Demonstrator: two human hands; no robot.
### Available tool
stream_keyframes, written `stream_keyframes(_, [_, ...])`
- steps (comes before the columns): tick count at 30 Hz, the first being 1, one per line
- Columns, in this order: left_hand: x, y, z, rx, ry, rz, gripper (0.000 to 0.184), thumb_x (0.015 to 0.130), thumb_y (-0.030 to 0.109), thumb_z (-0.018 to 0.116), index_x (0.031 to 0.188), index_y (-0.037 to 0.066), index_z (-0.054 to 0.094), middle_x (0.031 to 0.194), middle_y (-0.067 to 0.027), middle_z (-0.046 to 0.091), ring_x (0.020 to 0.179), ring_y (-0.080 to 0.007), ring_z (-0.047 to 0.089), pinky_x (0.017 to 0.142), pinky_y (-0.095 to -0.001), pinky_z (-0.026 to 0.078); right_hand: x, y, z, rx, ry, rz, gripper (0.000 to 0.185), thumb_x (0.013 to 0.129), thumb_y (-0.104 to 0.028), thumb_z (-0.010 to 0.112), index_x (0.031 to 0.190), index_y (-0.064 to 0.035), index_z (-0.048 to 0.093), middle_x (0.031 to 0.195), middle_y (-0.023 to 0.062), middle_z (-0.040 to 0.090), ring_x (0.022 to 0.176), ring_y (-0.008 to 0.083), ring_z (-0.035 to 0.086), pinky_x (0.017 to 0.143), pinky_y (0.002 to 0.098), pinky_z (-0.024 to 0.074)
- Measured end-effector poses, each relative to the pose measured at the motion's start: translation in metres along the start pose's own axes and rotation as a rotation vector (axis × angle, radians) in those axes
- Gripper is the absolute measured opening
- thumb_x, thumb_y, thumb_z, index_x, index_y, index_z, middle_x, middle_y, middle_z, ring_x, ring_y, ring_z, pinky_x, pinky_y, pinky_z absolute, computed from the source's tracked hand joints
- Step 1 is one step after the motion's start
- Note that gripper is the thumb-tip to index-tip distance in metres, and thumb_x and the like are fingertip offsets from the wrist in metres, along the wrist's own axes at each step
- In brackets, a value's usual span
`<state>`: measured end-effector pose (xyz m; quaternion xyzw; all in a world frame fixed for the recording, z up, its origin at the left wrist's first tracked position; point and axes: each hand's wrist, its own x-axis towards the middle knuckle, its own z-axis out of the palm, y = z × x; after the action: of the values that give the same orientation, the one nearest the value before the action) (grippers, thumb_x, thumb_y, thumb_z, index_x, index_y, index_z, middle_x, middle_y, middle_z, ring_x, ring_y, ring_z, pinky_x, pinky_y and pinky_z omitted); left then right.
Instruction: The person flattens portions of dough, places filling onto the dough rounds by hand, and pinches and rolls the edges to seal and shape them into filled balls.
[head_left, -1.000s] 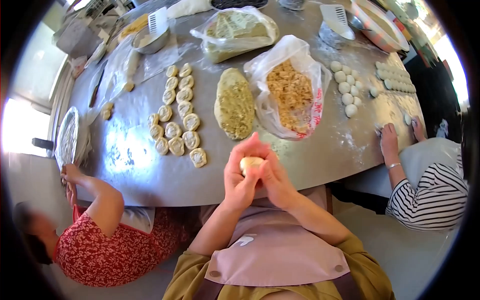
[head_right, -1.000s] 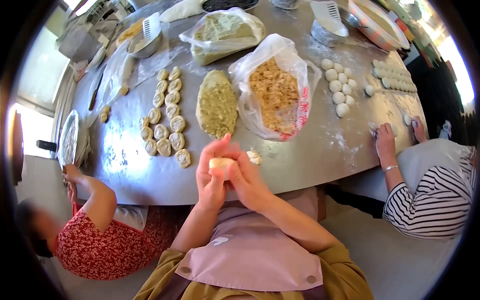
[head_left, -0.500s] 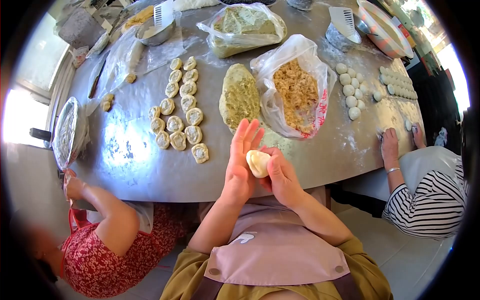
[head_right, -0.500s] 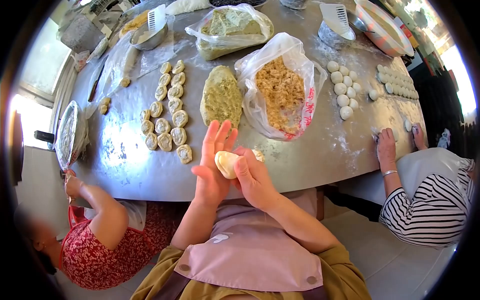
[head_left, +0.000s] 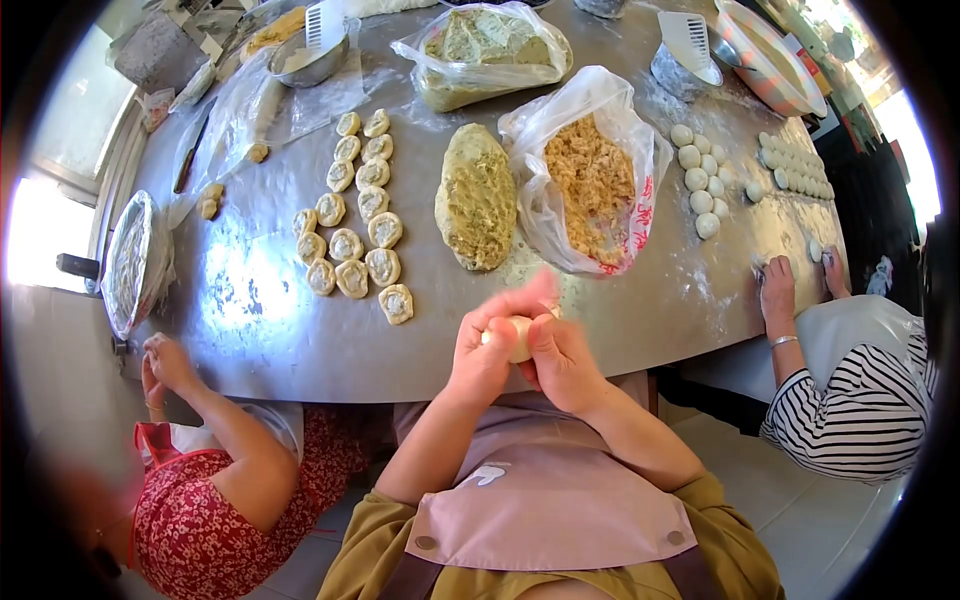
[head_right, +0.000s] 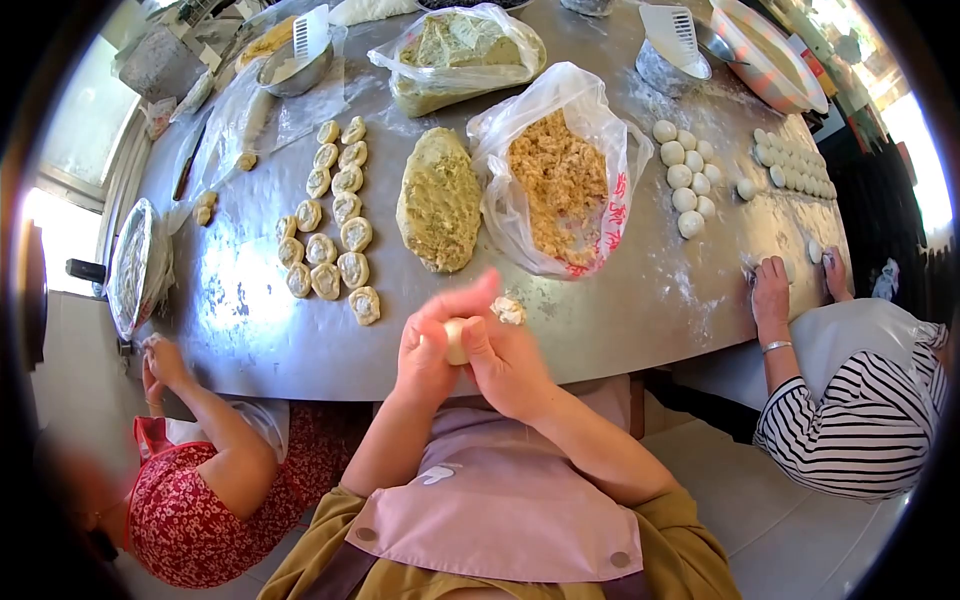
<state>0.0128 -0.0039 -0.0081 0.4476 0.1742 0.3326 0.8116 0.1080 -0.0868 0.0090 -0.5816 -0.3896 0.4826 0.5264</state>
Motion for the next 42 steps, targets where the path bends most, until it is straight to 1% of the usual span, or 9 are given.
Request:
stream_keyframes(4, [0.002,-0.017,-0.012,-0.029,-0.001,0.008,0.074,0.08,0.069,0.05,0.112,0.002,0.06,0.116,-0.0146,0.059,0.115,-0.0317,0.051,0.103,-0.0441,0.035,0.004,0.005,0.01,-0.291,0.207,-0.388,0.053,0.099,-0.048,0.029,0.111,-0.0019,0.053,0.102,0.0061,0.059,0.075,0.0125,0.059,0.061,0.0267,0.0462])
stream_keyframes(8, [0.005,0.019,0.032,-0.523,0.24,-0.117,0.064,0.089,0.061,0.043,0.1,0.001,0.063,0.102,-0.0145,0.063,0.109,-0.0328,0.054,0.102,-0.046,0.035,0.005,0.01,0.003,-0.069,0.22,-0.195,0.051,0.099,-0.047,0.031,0.11,-0.0034,0.055,0.112,0.0085,0.057,0.083,0.0166,0.061,0.07,0.0301,0.0489])
stream_keyframes(11, [0.003,0.001,0.02,-0.046,0.126,0.015,0.056,0.094,0.051,0.042,0.095,0.0,0.064,0.098,-0.0146,0.064,0.111,-0.0319,0.054,0.098,-0.0441,0.039,-0.006,0.008,-0.013,-0.005,0.072,0.144,0.052,0.099,-0.048,0.032,0.108,-0.0043,0.059,0.105,0.0097,0.061,0.088,0.0172,0.061,0.074,0.0316,0.0492])
stream_keyframes(14, [-0.001,-0.025,0.008,0.081,-0.019,0.087,0.046,0.097,0.04,0.043,0.088,0.0,0.064,0.09,-0.0097,0.065,0.107,-0.0269,0.056,0.099,-0.0425,0.038,0.004,0.007,-0.003,-0.092,0.145,-0.354,0.05,0.098,-0.049,0.034,0.111,-0.0061,0.056,0.094,0.0096,0.063,0.077,0.015,0.062,0.066,0.0279,0.0485])
stream_keyframes(17, [-0.004,-0.03,0.004,0.127,0.077,0.032,0.052,0.097,0.047,0.039,0.108,0.0,0.057,0.112,-0.0115,0.057,0.114,-0.0245,0.049,0.1,-0.0404,0.036,-0.01,0.011,-0.02,-0.078,0.113,0.139,0.045,0.097,-0.047,0.038,0.107,-0.0068,0.055,0.084,0.007,0.062,0.066,0.0126,0.059,0.059,0.0263,0.0475])
stream_keyframes(22, [-0.025,-0.017,-0.037,0.763,0.418,0.255,0.052,0.097,0.04,0.043,0.128,-0.001,0.041,0.133,-0.0137,0.043,0.124,-0.0245,0.038,0.101,-0.0399,0.031,-0.023,0.051,-0.123,0.441,0.615,0.165,0.042,0.097,-0.049,0.04,0.103,-0.0092,0.055,0.074,0.0043,0.06,0.053,0.0105,0.05,0.05,0.024,0.0417])
stream_keyframes(29, [-0.038,-0.021,-0.095,1.5,0.848,0.214,0.049,0.091,0.025,0.055,0.126,-0.007,0.041,0.124,-0.0245,0.046,0.118,-0.0388,0.04,0.099,-0.0463,0.031,-0.027,0.036,-0.207,0.73,1.193,-0.068,0.043,0.096,-0.045,0.044,0.112,-0.0051,0.052,0.104,0.0104,0.063,0.059,0.0126,0.055,0.056,0.024,0.0468])
stream_keyframes(36, [-0.013,-0.007,-0.103,1.631,0.769,0.123,0.035,0.084,0.027,0.064,0.101,-0.001,0.053,0.095,-0.0191,0.058,0.09,-0.0352,0.055,0.082,-0.045,0.042,-0.001,0.055,-0.112,0.025,0.613,0.091,0.033,0.094,-0.024,0.055,0.118,-0.0018,0.051,0.101,0.0088,0.065,0.069,0.0126,0.061,0.063,0.0243,0.0494])
stream_keyframes(42, [-0.013,-0.017,-0.081,0.901,0.779,0.107,0.029,0.084,0.018,0.067,0.102,0.001,0.051,0.09,-0.0093,0.058,0.076,-0.0202,0.057,0.07,-0.0297,0.048,0.034,0.036,-0.052,-0.597,0.398,-0.248,0.04,0.077,-0.008,0.07,0.112,0.0008,0.054,0.103,0.0143,0.062,0.081,0.0246,0.063,0.073,0.0318,0.0505])
